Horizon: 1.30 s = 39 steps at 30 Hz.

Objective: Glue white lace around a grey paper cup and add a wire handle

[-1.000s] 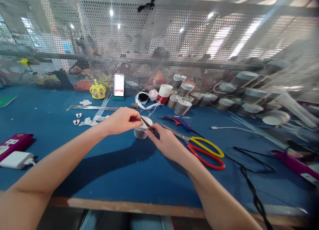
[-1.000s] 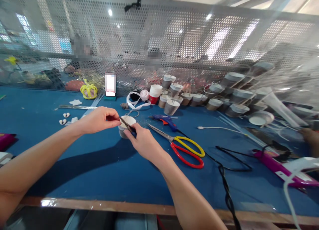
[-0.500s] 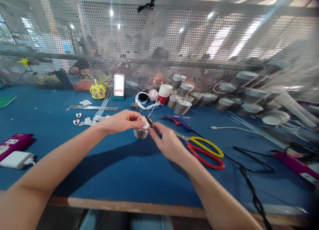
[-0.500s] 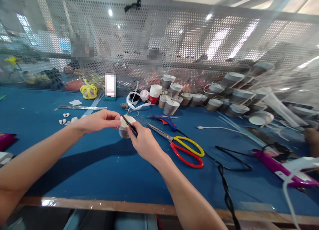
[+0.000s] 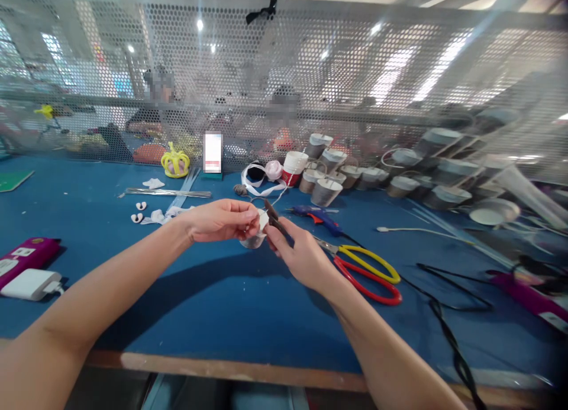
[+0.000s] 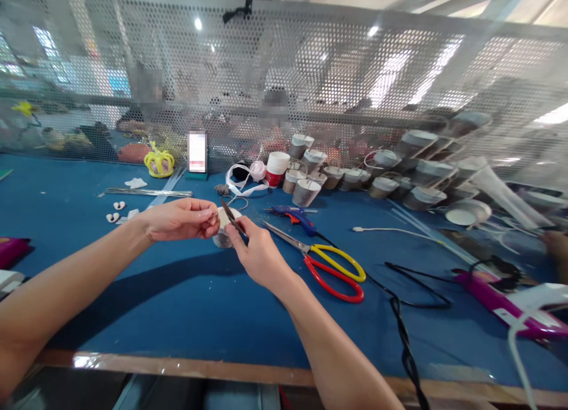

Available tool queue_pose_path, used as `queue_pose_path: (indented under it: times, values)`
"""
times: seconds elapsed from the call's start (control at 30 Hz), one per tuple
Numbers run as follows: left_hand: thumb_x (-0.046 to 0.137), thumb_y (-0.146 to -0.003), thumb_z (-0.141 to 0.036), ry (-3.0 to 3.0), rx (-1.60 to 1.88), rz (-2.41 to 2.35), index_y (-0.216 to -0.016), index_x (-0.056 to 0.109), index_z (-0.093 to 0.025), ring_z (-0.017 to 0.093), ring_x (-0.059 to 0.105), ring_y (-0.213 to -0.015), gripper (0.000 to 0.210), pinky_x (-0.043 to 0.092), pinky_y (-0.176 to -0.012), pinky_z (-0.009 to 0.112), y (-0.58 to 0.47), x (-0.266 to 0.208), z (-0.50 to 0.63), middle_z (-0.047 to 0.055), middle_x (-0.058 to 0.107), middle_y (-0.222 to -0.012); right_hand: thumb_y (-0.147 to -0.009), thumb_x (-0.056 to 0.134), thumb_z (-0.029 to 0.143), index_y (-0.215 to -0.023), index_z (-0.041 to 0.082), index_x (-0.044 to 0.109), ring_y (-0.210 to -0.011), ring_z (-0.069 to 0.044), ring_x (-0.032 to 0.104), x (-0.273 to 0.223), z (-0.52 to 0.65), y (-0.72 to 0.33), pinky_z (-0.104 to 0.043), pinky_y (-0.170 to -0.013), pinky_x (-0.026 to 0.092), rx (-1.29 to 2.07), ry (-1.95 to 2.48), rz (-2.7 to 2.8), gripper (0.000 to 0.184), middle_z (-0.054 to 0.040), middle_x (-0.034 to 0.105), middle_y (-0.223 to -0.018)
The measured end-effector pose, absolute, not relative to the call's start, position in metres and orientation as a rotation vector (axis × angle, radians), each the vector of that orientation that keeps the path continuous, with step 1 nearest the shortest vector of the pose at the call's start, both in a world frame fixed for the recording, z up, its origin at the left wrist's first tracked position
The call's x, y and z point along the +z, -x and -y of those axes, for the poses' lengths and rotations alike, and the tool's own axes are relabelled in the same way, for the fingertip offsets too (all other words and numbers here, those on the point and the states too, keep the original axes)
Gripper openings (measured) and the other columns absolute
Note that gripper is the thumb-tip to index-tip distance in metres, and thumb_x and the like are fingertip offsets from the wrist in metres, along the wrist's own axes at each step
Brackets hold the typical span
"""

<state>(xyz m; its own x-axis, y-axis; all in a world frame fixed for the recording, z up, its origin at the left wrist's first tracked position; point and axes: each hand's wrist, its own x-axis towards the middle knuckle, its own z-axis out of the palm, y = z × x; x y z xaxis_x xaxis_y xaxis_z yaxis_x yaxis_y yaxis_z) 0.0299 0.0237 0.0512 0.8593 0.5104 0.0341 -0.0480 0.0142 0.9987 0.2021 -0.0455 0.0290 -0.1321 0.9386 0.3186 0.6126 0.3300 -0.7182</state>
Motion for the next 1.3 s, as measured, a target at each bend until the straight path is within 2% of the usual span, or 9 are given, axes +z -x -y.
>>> queue_pose_path:
  times: [0.17, 0.3, 0.37, 0.57, 0.77, 0.87, 1.03, 1.1, 1.3]
  values:
    - [0.045, -0.079, -0.034, -1.833, 0.548, -0.496, -0.067, 0.043, -0.016, 0.009, 0.043, -0.06, 0.022, 0.039, -0.061, 0.026, -0.035, 0.051, -0.015, -0.002, 0.043, -0.063, -0.084, 0.037, 0.037, -0.069, 0.018, 0.045, -0.054, -0.011, 0.047, 0.031, 0.047, -0.2, -0.023, -0.053, 0.036, 0.5, 1.377, 1.85, 0.025, -0.0013, 0.056, -0.064]
    - [0.045, -0.077, -0.021, -2.558, 0.942, -0.924, -0.064, 0.044, -0.014, 0.016, 0.045, -0.075, 0.014, 0.037, -0.076, 0.036, -0.042, 0.059, 0.001, 0.004, 0.049, -0.069, -0.083, 0.037, 0.036, -0.066, 0.019, 0.044, -0.05, -0.011, 0.044, 0.028, 0.043, -0.199, -0.024, -0.049, 0.034, 0.414, 1.492, 1.827, 0.025, -0.0002, 0.053, -0.059]
    - [0.044, -0.077, -0.018, -2.679, 1.031, -0.994, -0.063, 0.046, -0.014, 0.018, 0.046, -0.079, 0.014, 0.036, -0.079, 0.038, -0.043, 0.062, 0.005, 0.006, 0.051, -0.071, -0.083, 0.037, 0.036, -0.066, 0.019, 0.043, -0.049, -0.011, 0.043, 0.026, 0.042, -0.199, -0.024, -0.049, 0.034, 0.415, 1.514, 1.807, 0.025, -0.0001, 0.053, -0.058]
    - [0.041, -0.082, -0.031, -1.913, 0.666, -0.609, -0.072, 0.052, -0.013, 0.009, 0.047, -0.065, 0.023, 0.039, -0.066, 0.025, -0.034, 0.06, -0.013, 0.001, 0.054, -0.07, -0.084, 0.036, 0.04, -0.075, 0.017, 0.047, -0.055, -0.012, 0.049, 0.026, 0.044, -0.201, -0.024, -0.052, 0.038, 0.592, 1.365, 1.779, 0.027, -0.0024, 0.057, -0.067]
    - [0.049, -0.078, -0.034, -1.508, 0.461, -0.376, -0.068, 0.049, -0.014, 0.007, 0.044, -0.061, 0.022, 0.037, -0.061, 0.023, -0.034, 0.047, -0.021, 0.0, 0.048, -0.067, -0.084, 0.037, 0.038, -0.074, 0.017, 0.048, -0.059, -0.012, 0.049, 0.029, 0.045, -0.2, -0.024, -0.053, 0.037, 0.65, 1.272, 1.82, 0.026, -0.0032, 0.057, -0.069]
    - [0.044, -0.08, -0.033, -1.705, 0.558, -0.433, -0.066, 0.045, -0.015, 0.008, 0.043, -0.058, 0.023, 0.037, -0.059, 0.024, -0.037, 0.049, -0.016, -0.001, 0.045, -0.063, -0.085, 0.036, 0.038, -0.072, 0.017, 0.046, -0.058, -0.012, 0.048, 0.03, 0.046, -0.2, -0.024, -0.052, 0.036, 0.63, 1.296, 1.816, 0.026, -0.0023, 0.055, -0.066]
    - [0.04, -0.081, -0.026, -2.717, 1.01, -0.902, -0.063, 0.046, -0.015, 0.017, 0.047, -0.073, 0.022, 0.038, -0.068, 0.033, -0.044, 0.053, -0.003, 0.005, 0.052, -0.068, -0.084, 0.036, 0.038, -0.065, 0.019, 0.042, -0.053, -0.012, 0.045, 0.026, 0.044, -0.199, -0.025, -0.051, 0.034, 0.492, 1.442, 1.778, 0.027, -0.0003, 0.052, -0.06]
    - [0.039, -0.081, -0.023, -2.932, 1.155, -0.957, -0.062, 0.047, -0.015, 0.018, 0.048, -0.075, 0.022, 0.039, -0.069, 0.035, -0.047, 0.05, -0.002, 0.007, 0.053, -0.068, -0.084, 0.035, 0.038, -0.064, 0.02, 0.041, -0.052, -0.012, 0.045, 0.025, 0.042, -0.199, -0.025, -0.05, 0.034, 0.47, 1.456, 1.768, 0.028, 0.0002, 0.052, -0.058]
    - [0.045, -0.078, -0.021, -2.532, 1.142, -0.829, -0.066, 0.05, -0.016, 0.01, 0.047, -0.062, 0.014, 0.04, -0.057, 0.023, -0.045, 0.048, -0.004, 0.001, 0.055, -0.065, -0.084, 0.035, 0.042, -0.071, 0.019, 0.044, -0.051, -0.012, 0.046, 0.025, 0.041, -0.202, -0.025, -0.049, 0.037, 0.564, 1.433, 1.733, 0.027, -0.001, 0.054, -0.061]
